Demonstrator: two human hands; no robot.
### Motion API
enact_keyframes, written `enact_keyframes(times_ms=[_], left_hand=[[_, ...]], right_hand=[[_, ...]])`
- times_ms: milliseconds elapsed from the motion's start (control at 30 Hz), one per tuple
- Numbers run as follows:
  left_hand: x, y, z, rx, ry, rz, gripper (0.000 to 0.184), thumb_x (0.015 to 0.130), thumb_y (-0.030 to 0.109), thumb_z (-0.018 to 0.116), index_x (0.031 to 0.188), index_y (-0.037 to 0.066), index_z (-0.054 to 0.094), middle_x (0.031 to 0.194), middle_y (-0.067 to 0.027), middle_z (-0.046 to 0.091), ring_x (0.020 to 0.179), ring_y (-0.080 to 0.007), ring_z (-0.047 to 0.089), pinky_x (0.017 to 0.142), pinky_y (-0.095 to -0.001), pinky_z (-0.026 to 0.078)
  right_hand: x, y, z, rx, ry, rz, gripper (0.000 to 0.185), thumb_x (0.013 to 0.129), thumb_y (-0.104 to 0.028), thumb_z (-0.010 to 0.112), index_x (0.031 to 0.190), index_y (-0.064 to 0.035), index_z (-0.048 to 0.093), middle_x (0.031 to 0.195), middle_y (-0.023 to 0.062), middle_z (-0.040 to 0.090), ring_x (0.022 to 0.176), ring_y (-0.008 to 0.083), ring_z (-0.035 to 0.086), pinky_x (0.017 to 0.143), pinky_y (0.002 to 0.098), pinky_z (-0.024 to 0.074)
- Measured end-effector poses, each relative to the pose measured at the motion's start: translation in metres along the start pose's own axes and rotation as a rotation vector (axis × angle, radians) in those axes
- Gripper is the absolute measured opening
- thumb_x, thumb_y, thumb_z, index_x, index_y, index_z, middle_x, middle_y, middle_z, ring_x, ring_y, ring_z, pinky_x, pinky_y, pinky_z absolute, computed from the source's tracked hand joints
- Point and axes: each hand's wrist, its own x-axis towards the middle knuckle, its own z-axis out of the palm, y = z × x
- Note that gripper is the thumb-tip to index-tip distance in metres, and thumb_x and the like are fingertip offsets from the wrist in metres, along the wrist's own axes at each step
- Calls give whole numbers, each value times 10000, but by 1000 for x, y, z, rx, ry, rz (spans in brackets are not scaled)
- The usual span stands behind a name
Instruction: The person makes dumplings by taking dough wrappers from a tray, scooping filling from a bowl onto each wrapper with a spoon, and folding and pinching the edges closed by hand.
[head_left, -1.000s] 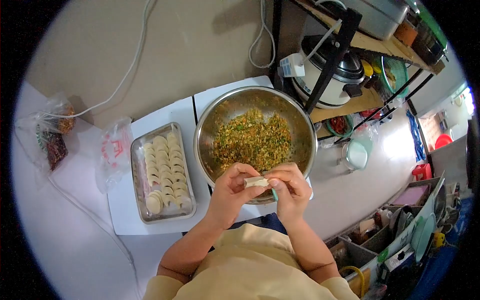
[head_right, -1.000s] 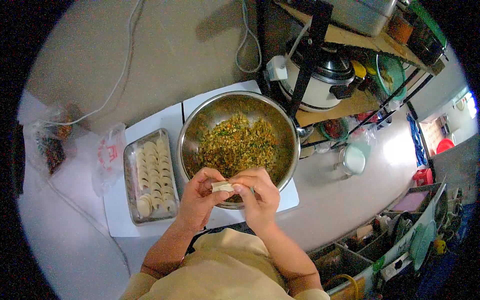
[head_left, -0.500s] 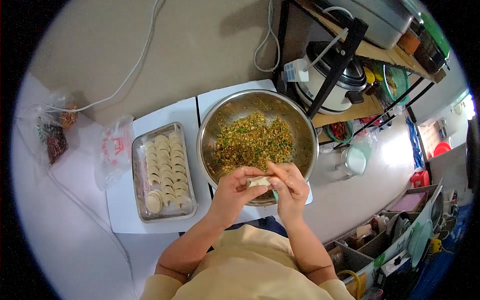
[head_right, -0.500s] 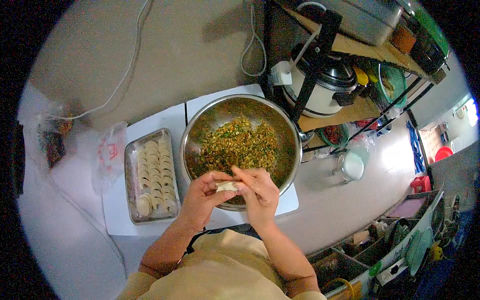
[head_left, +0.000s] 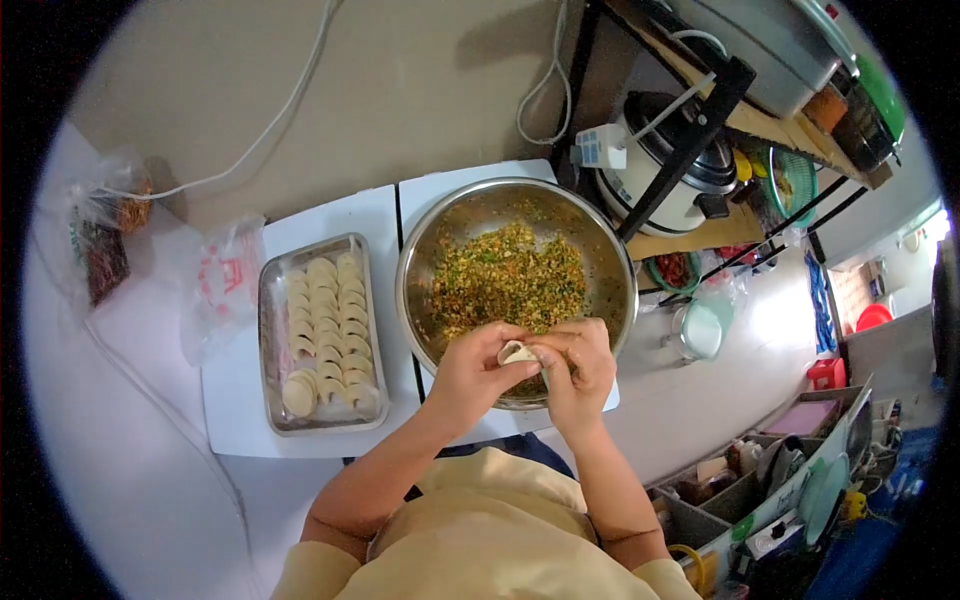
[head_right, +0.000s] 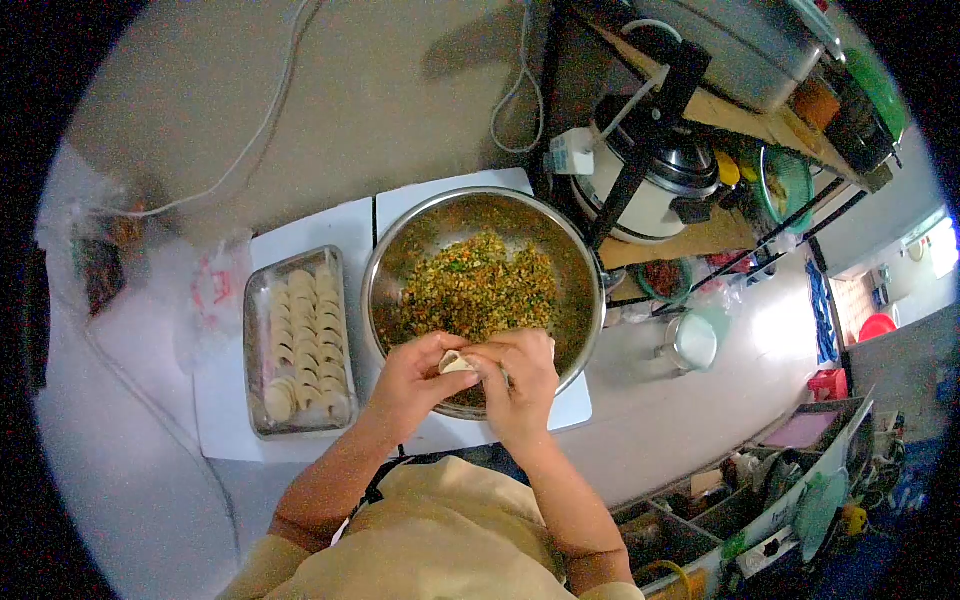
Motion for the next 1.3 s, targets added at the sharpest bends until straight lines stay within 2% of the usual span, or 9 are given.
enact_keyframes(times_ms=[100, 167, 233, 300, 367, 500, 900, 1067, 1300], left_hand=[[6, 2, 2, 27, 28, 14, 278, 815, 25, 659, 1075, -29, 575, 968, -40, 620, 877, -79, 574, 764, -213, 455], [11, -5, 1, 255, 103, 249, 278, 808, 53, 678, 1072, -5, 613, 993, -30, 624, 890, -85, 572, 782, -220, 457], [16, -18, -2, 229, 92, 255, 270, 816, 58, 671, 1073, -6, 622, 1014, -41, 634, 909, -84, 577, 786, -227, 464], [15, -20, -2, 202, 80, 258, 263, 823, 64, 665, 1074, -6, 631, 1035, -53, 643, 927, -83, 581, 789, -234, 471], [12, -8, -2, 66, 16, 60, 274, 830, 56, 650, 1094, -11, 622, 1047, -54, 640, 934, -87, 583, 804, -239, 475], [10, -12, -1, -5, 11, 86, 280, 841, 47, 633, 1113, -16, 609, 1044, -49, 640, 927, -89, 584, 808, -241, 479], [0, -7, -2, 68, 11, 167, 283, 845, 43, 623, 1122, -15, 600, 986, -38, 653, 889, -78, 578, 785, -232, 475], [-2, -3, -6, 271, 40, 220, 319, 838, 71, 602, 1151, 6, 594, 943, -103, 674, 821, -97, 601, 723, -253, 486], [-5, 6, -6, 279, 11, 180, 283, 827, 71, 621, 1099, -6, 616, 956, -81, 675, 859, -96, 590, 766, -268, 477]], right_hand=[[-3, 4, 8, 206, 81, 192, 135, 772, -12, 642, 902, -21, 679, 845, 97, 607, 789, 237, 552, 717, 313, 431], [0, -1, 9, 264, 105, 247, 115, 793, 14, 610, 890, 3, 670, 847, 92, 591, 792, 202, 546, 726, 280, 427], [0, -2, 10, 318, 128, 307, 107, 813, 39, 579, 878, 26, 662, 848, 87, 576, 794, 168, 541, 735, 248, 423], [-1, 1, 10, 303, 119, 277, 110, 795, 41, 596, 877, 19, 665, 857, 86, 561, 811, 176, 538, 746, 256, 426], [0, -1, 3, 206, 124, 178, 126, 761, 12, 634, 876, -14, 677, 874, 87, 585, 817, 212, 544, 750, 290, 427], [1, -4, -8, -33, 59, -40, 178, 691, -56, 699, 868, -78, 698, 902, 74, 604, 834, 244, 546, 775, 337, 404], [9, -16, -4, -126, 4, -147, 181, 691, -124, 701, 870, -97, 693, 928, 56, 625, 856, 230, 551, 771, 349, 356], [16, -20, -4, -107, -41, -205, 188, 694, -130, 700, 881, -107, 689, 935, 51, 631, 863, 227, 551, 775, 358, 346], [22, -20, -11, -138, -134, -246, 160, 692, -140, 704, 847, -115, 676, 932, 63, 619, 859, 245, 548, 766, 369, 346]])
